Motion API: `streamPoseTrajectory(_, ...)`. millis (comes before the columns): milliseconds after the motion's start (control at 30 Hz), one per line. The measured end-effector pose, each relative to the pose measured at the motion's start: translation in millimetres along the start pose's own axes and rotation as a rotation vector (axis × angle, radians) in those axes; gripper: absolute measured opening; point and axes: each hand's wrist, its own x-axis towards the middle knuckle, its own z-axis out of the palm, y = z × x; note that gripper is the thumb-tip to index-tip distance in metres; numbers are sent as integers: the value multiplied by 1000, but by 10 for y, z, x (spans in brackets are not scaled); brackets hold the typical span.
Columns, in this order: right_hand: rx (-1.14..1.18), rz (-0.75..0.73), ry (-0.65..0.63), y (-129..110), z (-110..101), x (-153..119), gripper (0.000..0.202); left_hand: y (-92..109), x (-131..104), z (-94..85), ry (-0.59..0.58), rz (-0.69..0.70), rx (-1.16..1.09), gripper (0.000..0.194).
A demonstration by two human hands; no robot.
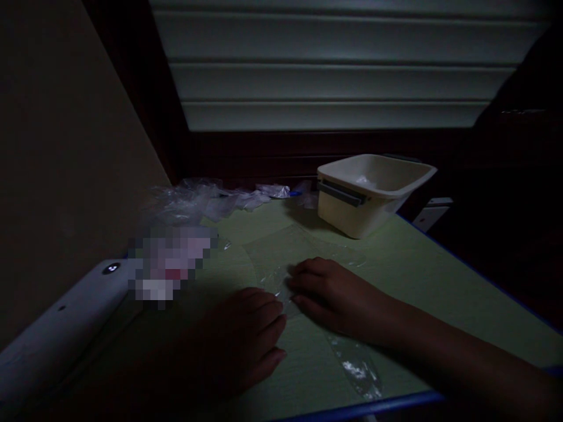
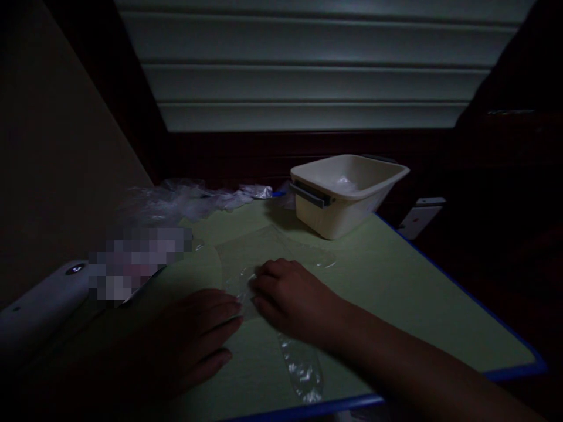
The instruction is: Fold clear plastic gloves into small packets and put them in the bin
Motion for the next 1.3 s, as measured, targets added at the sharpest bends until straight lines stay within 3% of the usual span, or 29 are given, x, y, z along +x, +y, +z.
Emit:
streamPoseTrajectory(133,22,-19,37,-5,17,4,22,-3,3,-15,-11,-8,7,7)
streamPoseTrajectory(300,76,-103,-32,-61,20,-2,27,-11,-3,8,70,18,7,9)
streamPoseTrajectory(500,-39,18,-24,24,9,-6,28,-2,6,-12,-5,3,-2,10)
streamPoseTrajectory(700,-68,92,-21,64,7,19,25,-45,3,-3,-8,7,-19,12)
streamPoseTrajectory(1200,-12,86,-3,-31,-38,13,18,-117,-1,38,93,-169,118,10)
streamPoseTrajectory(1300,29,57,13,-44,-49,9,20,-83,-2,20,151,-112,124,11)
